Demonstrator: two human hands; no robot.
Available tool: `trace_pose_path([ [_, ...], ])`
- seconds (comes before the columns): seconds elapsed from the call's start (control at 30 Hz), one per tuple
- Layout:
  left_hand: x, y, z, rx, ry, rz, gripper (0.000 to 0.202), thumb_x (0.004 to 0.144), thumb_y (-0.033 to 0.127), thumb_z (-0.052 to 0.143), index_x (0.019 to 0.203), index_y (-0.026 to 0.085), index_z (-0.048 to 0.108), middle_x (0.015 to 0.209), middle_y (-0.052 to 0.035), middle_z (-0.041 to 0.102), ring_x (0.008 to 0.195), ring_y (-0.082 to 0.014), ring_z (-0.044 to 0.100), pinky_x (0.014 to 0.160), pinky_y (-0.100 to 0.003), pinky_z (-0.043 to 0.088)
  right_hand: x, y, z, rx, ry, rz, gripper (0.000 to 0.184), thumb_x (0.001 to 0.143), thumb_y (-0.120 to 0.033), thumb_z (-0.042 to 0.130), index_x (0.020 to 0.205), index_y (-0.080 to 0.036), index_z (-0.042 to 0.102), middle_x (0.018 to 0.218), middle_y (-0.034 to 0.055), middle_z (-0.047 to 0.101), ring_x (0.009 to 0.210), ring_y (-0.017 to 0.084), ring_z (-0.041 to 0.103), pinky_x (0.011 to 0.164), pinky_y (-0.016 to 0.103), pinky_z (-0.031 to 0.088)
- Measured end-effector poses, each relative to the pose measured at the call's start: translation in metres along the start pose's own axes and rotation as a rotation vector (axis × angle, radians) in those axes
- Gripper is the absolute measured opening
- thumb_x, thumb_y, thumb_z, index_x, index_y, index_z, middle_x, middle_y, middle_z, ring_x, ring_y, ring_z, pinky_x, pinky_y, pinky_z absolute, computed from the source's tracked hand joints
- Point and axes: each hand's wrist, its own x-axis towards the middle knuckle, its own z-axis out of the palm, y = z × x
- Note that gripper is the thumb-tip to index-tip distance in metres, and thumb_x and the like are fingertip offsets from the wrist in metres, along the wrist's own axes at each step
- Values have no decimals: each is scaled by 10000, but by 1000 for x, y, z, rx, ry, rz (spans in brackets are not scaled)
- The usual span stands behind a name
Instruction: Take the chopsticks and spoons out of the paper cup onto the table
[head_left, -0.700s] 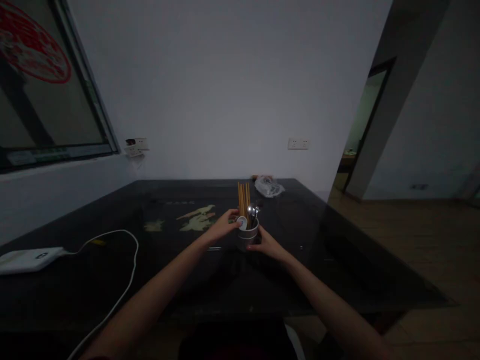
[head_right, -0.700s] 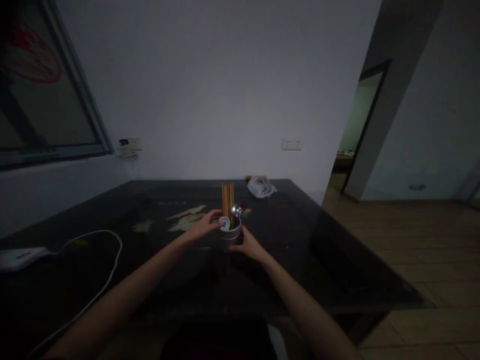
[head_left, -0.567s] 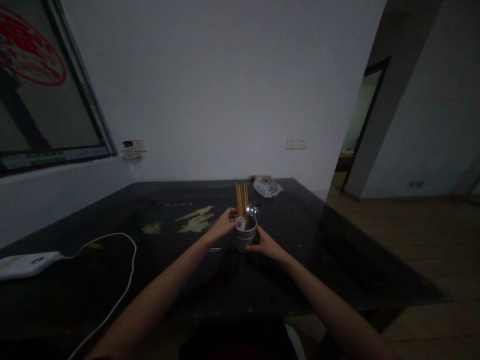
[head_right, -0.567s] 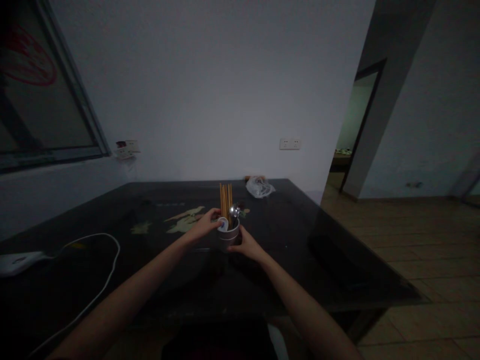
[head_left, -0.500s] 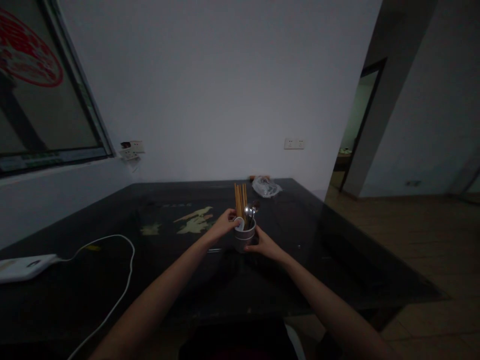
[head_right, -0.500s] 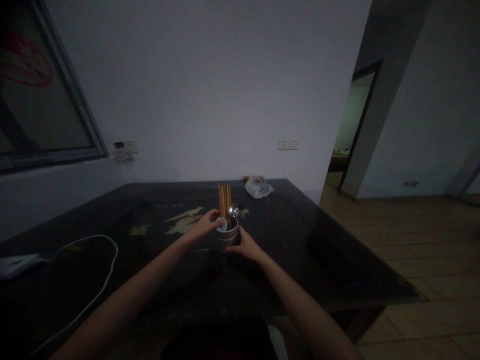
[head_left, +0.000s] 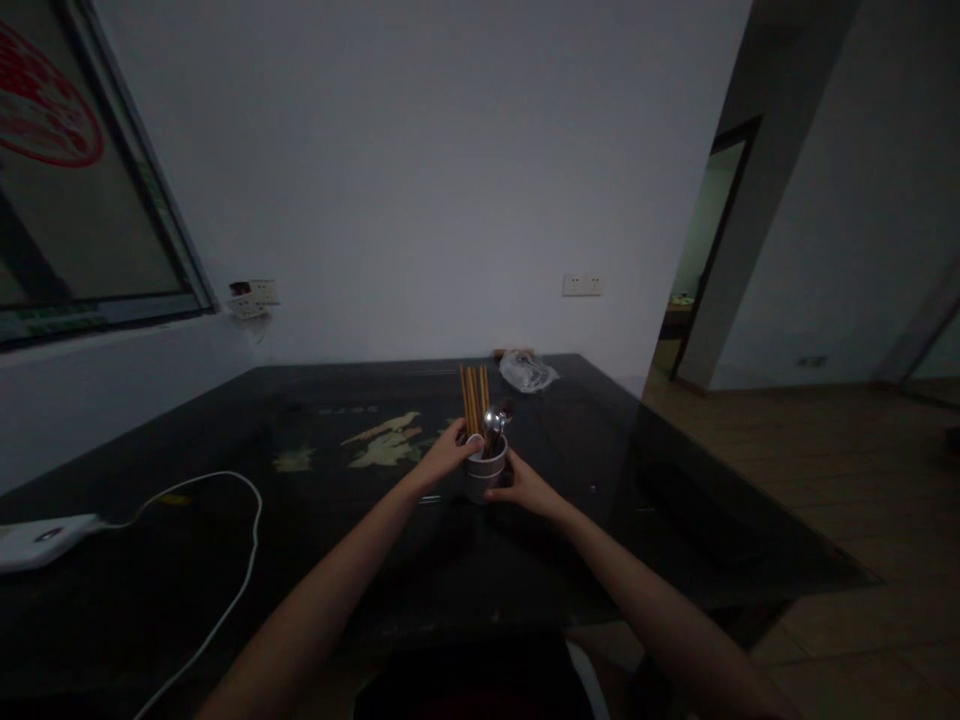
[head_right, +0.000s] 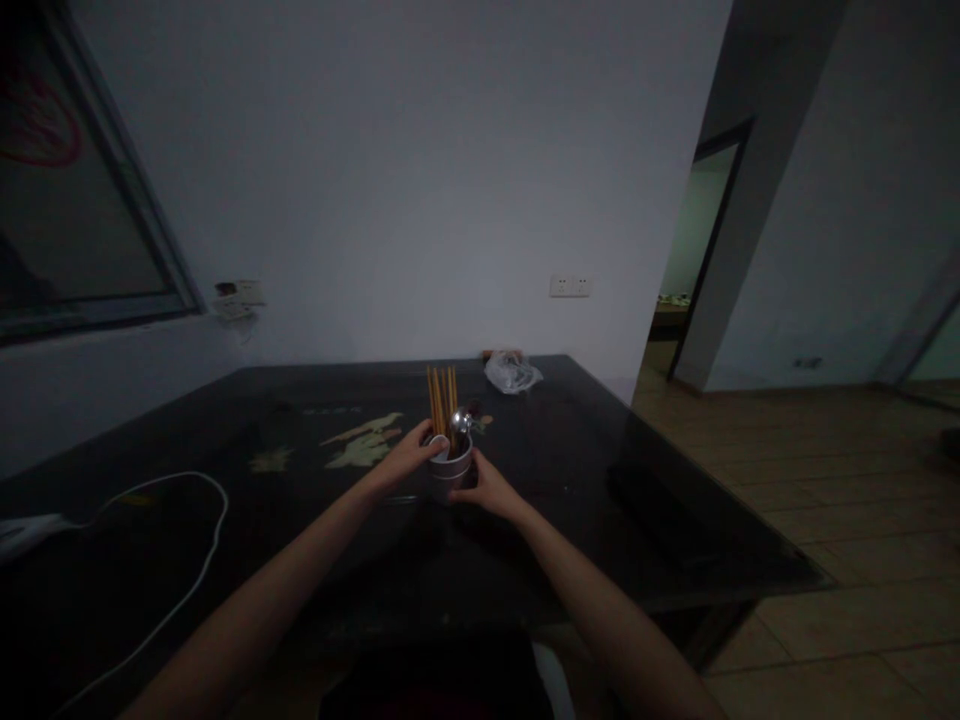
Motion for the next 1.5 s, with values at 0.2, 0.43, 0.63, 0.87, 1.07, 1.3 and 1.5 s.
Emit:
trace_pose_path([
  [0.2, -3, 4, -2, 166, 9, 66, 311, 772, 292, 593, 1048, 148, 600, 1051, -86, 643, 972, -226, 585, 858, -349, 456, -1, 0, -1, -11, -3, -1, 848, 557, -243, 822, 1297, -219, 409, 1303, 107, 513, 1186, 266, 505, 1040, 459, 361],
  [0.43, -2, -2, -3, 451, 75, 170, 213, 830, 349, 531, 916, 164, 594, 920, -60, 580, 893, -205, 543, 827, -343, 444, 0, 2, -1, 45, -22, 38, 862, 545, -250, 828, 1293, -221, 399, 1306, 108, 504, 1172, 264, 517, 1021, 452, 390],
  [0.63, -3, -5, 5, 389, 71, 214, 243, 886, 286, 432, 1059, 168, 554, 1114, -94, 517, 1118, -215, 471, 1005, -386, 355, 0, 2, -1, 29, -27, 28, 854, 543, -268, 831, 1284, -220, 411, 1307, 108, 498, 1174, 262, 510, 1017, 440, 394],
  [0.87, -8, 3, 2, 470, 164, 245, 206, 857, 321, 505, 951, 172, 611, 1058, -85, 522, 1041, -220, 501, 950, -373, 390, 0, 3, -2, -11, -25, 14, 819, 564, -280, 822, 1277, -203, 424, 1302, 111, 505, 1182, 262, 502, 1035, 446, 366],
  [1.07, -11, 11, -4, 684, 211, 248, 204, 842, 371, 530, 770, 186, 575, 853, -55, 558, 884, -223, 506, 807, -348, 419, -1, -2, -1, -43, -9, 0, 793, 571, -279, 816, 1269, -213, 445, 1311, 98, 505, 1210, 265, 475, 1049, 450, 348],
  [1.3, -14, 18, -4, 729, 242, 262, 212, 830, 394, 553, 801, 191, 607, 885, -65, 563, 921, -239, 499, 830, -351, 408, -1, 0, -1, -34, -20, 27, 808, 562, -277, 820, 1272, -212, 440, 1306, 107, 507, 1186, 265, 498, 1024, 446, 379],
  [1.5, -10, 15, -10, 663, 107, 260, 253, 840, 402, 534, 846, 188, 670, 917, -70, 585, 959, -240, 505, 867, -374, 403, -1, 5, -2, -1, -18, 47, 826, 559, -271, 823, 1278, -212, 419, 1302, 110, 508, 1154, 262, 529, 996, 441, 412],
])
